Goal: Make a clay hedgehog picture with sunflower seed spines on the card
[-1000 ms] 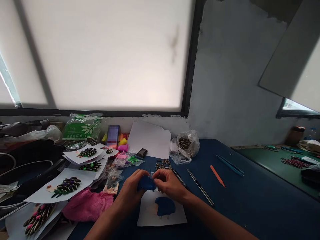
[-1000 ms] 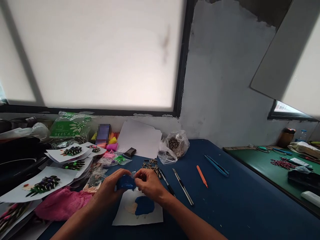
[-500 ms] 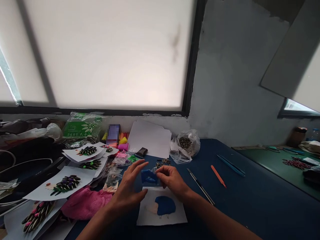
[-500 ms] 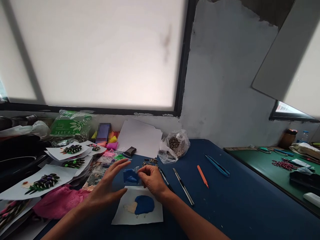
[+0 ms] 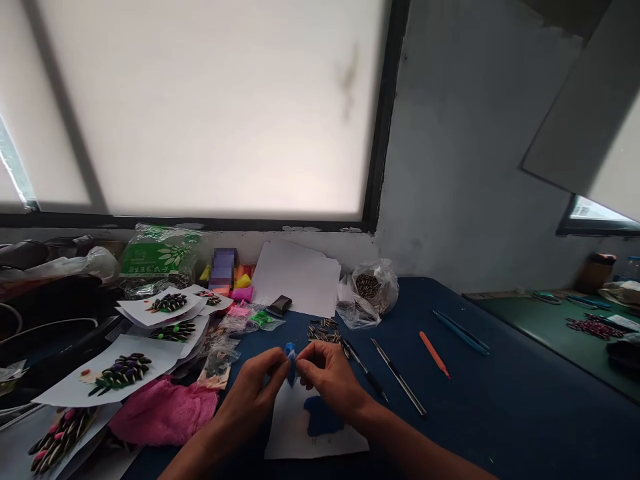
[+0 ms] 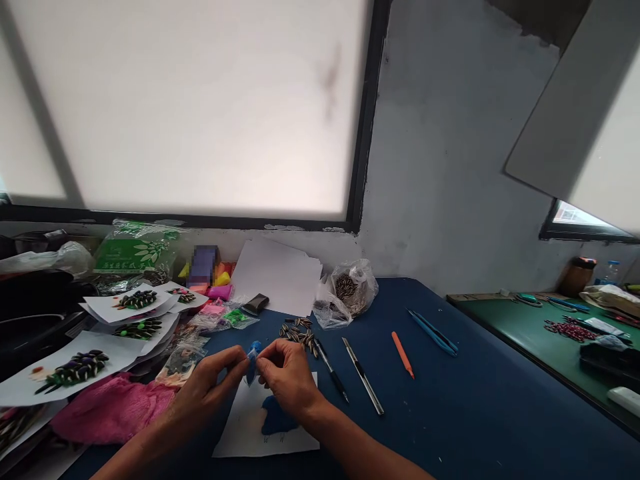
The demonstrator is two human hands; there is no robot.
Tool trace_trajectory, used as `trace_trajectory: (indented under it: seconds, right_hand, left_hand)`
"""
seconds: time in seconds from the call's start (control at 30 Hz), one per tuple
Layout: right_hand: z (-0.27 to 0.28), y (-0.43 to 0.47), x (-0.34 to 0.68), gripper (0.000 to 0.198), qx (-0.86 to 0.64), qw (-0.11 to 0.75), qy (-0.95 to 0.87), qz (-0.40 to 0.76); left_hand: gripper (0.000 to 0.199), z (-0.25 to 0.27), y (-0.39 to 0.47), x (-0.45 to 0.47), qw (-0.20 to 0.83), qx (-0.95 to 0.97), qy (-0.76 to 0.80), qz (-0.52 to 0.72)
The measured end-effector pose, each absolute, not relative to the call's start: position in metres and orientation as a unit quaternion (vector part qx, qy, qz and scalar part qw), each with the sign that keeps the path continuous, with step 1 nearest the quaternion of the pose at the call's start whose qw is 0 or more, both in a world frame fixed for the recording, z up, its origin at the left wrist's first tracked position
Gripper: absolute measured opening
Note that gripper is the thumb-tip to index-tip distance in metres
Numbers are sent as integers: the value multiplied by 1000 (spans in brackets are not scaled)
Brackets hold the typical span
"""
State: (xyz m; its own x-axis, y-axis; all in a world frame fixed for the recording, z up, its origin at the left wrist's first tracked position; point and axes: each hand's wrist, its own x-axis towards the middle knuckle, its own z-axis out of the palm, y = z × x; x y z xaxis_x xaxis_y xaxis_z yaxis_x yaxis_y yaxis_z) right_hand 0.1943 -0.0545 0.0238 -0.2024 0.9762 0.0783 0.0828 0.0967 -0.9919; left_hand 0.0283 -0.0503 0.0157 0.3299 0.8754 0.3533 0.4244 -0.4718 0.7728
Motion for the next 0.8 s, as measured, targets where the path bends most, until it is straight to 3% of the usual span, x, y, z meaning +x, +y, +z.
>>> trace_trajectory:
  seconds: [0.27,0.5,0.67,0.8]
  right_hand:
    - [23,-56,196,8,-479,436,-646,404]
    - [27,-67,190,22,-397,485,-700,343]
    - [20,-63,194,21,-416,444,-751,257]
    - [14,-58,201,16,-413,367,-825,114]
  left_hand:
    - [35,13,-50,31,238,754,451,414]
    - [35,15,-49,32,281,741,453,409]
    - [38,16,-51,32,334,732,446,393]
    - [36,18,-51,32,334,731,452,386]
